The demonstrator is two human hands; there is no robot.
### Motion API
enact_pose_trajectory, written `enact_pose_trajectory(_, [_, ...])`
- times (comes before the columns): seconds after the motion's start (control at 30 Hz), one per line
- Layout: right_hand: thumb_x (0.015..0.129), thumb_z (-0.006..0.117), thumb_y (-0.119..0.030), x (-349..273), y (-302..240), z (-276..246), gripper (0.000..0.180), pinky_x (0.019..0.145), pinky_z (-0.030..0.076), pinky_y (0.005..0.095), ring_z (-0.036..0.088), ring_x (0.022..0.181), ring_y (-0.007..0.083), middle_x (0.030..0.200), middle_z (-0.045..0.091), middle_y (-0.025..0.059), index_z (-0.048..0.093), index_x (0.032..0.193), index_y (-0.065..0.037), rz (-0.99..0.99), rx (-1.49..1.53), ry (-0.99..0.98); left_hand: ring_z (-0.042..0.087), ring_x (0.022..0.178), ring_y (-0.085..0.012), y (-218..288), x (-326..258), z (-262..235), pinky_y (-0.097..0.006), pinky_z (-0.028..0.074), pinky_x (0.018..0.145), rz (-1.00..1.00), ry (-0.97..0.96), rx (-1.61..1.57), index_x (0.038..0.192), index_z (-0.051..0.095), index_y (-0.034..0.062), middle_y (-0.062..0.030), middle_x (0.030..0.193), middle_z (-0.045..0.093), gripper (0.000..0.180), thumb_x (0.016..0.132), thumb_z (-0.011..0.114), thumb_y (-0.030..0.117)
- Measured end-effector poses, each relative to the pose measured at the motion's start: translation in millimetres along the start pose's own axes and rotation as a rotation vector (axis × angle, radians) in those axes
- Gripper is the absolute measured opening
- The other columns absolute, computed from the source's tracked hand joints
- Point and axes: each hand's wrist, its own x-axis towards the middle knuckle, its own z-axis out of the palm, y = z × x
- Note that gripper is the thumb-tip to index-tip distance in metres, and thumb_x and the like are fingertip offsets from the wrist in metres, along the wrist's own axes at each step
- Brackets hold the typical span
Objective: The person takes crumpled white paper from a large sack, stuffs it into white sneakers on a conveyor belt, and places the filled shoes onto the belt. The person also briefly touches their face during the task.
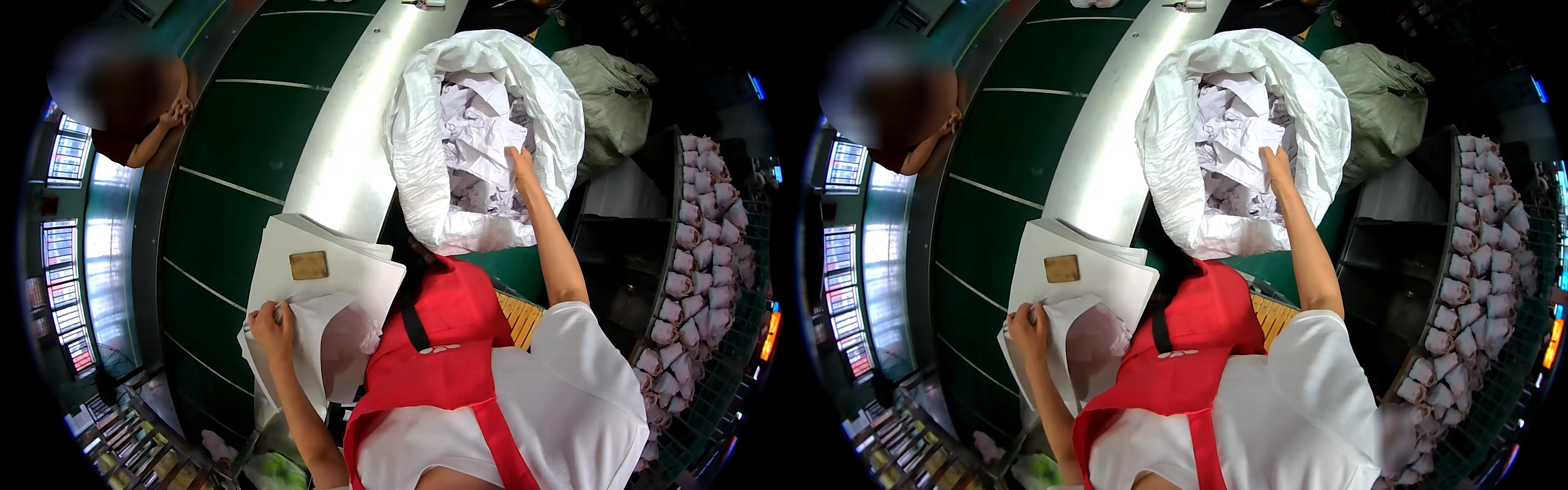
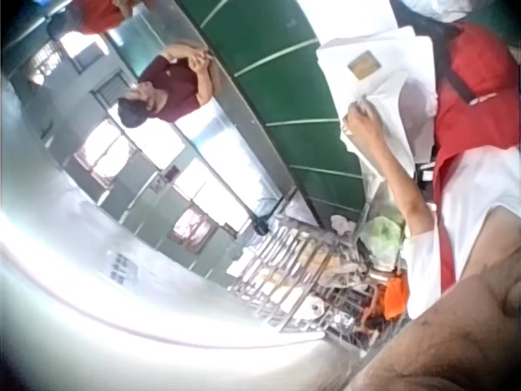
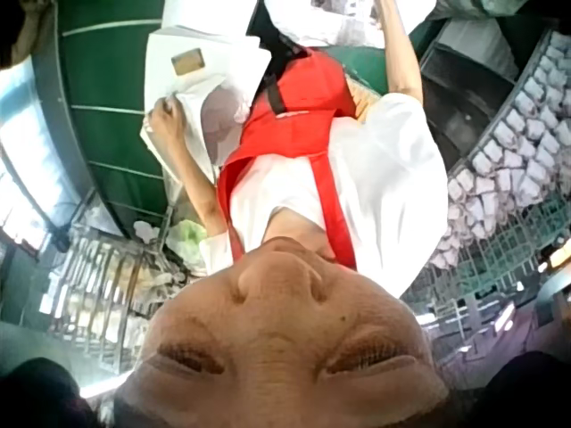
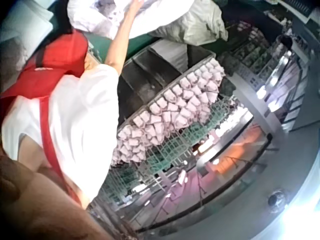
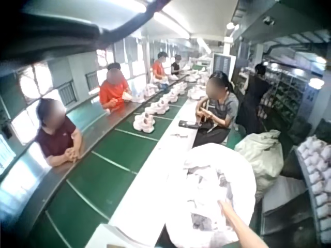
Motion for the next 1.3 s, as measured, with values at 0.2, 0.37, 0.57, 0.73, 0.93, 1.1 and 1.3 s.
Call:
enact_pose_trajectory(0.2, [0.077,0.059,-0.026,-19.8,-13.4,-16.1,0.044,0.077,0.05,0.0393,0.064,0.085,0.0256,0.097,0.066,0.0079,0.059,0.111,0.002,0.168,-0.757,-0.159,0.047,0.062,-0.0303,2.5,-1.0,-1.4,-0.038,0.039,0.065,-0.021,-0.037,-0.022,0.076,0.06,0.0011,-0.0146,0.065,0.057,0.02,0.081,0.065,0.02])
enact_pose_trajectory(0.37, [0.074,0.062,-0.027,-55.2,-66.5,19.6,0.038,0.074,0.048,0.0329,0.062,0.078,0.0208,0.087,0.067,0.0079,0.065,0.096,0.004,-0.36,-0.125,0.177,0.047,0.059,-0.0281,12.2,-2.1,-33.1,-0.036,0.038,0.06,-0.039,-0.085,-0.169,0.071,0.06,0.0019,-0.0109,0.062,0.056,0.017,0.078,0.068,0.015])
enact_pose_trajectory(0.57, [0.081,0.062,-0.016,-172.1,-188.4,165.8,0.034,0.073,0.047,0.0298,0.06,0.078,0.0158,0.091,0.066,0.0121,0.058,0.107,0.005,-0.797,-0.322,-0.394,0.047,0.053,-0.0231,51.4,-4.6,-104.0,-0.032,0.038,0.057,0.365,-0.044,-0.285,0.07,0.06,0.0062,-0.0047,0.058,0.052,0.019,0.072,0.074,0.018])
enact_pose_trajectory(0.73, [0.082,0.061,-0.015,-283.4,-183.8,270.5,0.03,0.074,0.047,0.0279,0.06,0.081,0.0143,0.091,0.067,0.012,0.06,0.107,0.003,-0.405,-0.314,-1.402,0.056,0.077,-0.0252,83.4,-14.8,-140.6,-0.035,0.045,0.069,0.393,0.122,-0.243,0.073,0.057,0.0062,-0.0087,0.103,0.059,0.022,0.071,0.074,0.021])
enact_pose_trajectory(0.93, [0.086,0.059,-0.014,-326.3,-167.0,307.2,0.03,0.077,0.047,0.0261,0.059,0.083,0.0133,0.098,0.065,0.0098,0.057,0.112,0.001,-0.288,-0.231,-1.798,0.058,0.07,-0.0248,59.7,-36.6,-139.5,-0.038,0.046,0.074,0.133,0.27,-0.141,0.08,0.06,0.0032,-0.0114,0.091,0.062,0.019,0.076,0.071,0.018])
enact_pose_trajectory(1.1, [0.087,0.054,-0.008,-332.2,-237.9,297.0,0.038,0.079,0.046,0.0247,0.059,0.096,0.0168,0.123,0.056,0.0106,0.049,0.125,-0.003,-0.572,-0.177,-1.075,0.057,0.064,-0.025,39.7,-61.9,-150.1,-0.034,0.045,0.062,-0.132,0.54,0.159,0.094,0.062,0.0031,-0.0107,0.081,0.062,0.023,0.082,0.067,0.022])
enact_pose_trajectory(1.3, [0.065,0.079,-0.035,-427.1,-221.9,233.0,0.103,0.102,0.03,0.0479,0.036,0.128,0.0355,0.146,0.026,0.0219,0.02,0.143,-0.003,-1.209,-0.282,-1.384,0.052,0.061,-0.0239,57.8,-79.7,-155.0,-0.033,0.042,0.054,-0.259,0.626,0.186,0.083,0.061,0.005,-0.0079,0.072,0.05,0.019,0.078,0.07,0.021])
